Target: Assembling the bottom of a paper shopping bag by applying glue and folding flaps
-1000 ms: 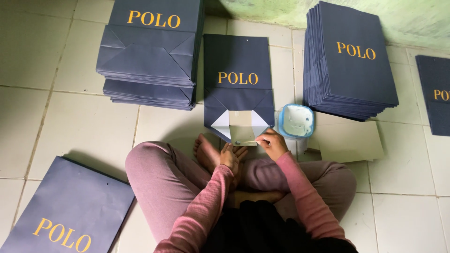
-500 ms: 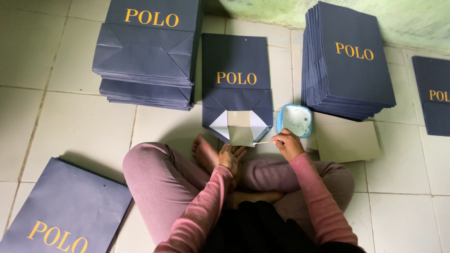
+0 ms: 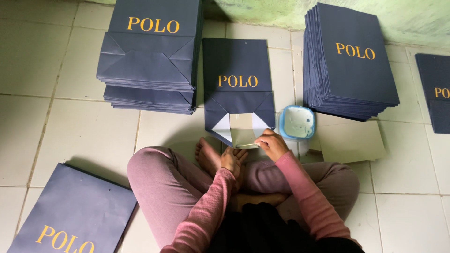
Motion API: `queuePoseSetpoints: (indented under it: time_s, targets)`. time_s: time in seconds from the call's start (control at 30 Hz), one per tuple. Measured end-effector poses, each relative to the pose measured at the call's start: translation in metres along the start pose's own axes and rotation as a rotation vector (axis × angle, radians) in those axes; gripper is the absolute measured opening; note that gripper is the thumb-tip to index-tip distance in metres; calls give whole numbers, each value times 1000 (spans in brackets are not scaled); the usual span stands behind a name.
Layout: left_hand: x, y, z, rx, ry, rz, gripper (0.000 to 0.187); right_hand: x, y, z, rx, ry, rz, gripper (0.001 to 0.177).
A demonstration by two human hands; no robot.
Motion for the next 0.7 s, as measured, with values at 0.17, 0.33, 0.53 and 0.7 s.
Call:
queuePoseSetpoints:
  time_s: [0.17,0.33,0.53,0.7]
  targets:
    - [-12,-27,10,6,5,23,50,-38,-21,-36,0,-108,74,16]
    - [-14,-32,12,-3,6,37,54,-42,-20,-29,-38,-137,74,14]
    - [-9,-20,8,13,49,62,53,-9,8,11,-54,-24,-20,16]
    - [-10,-22,8,16,41,80,57,0,12,17,-41,6,-45,12]
Point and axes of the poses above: each hand's wrist, its own y-axis towards the middle knuckle, its own z-axis out of the palm, x = y × z, the point moved 5 cm from there along y, towards the middle knuckle, and after that the axes turned 10 degrees about -x, right-handed, at the moved point
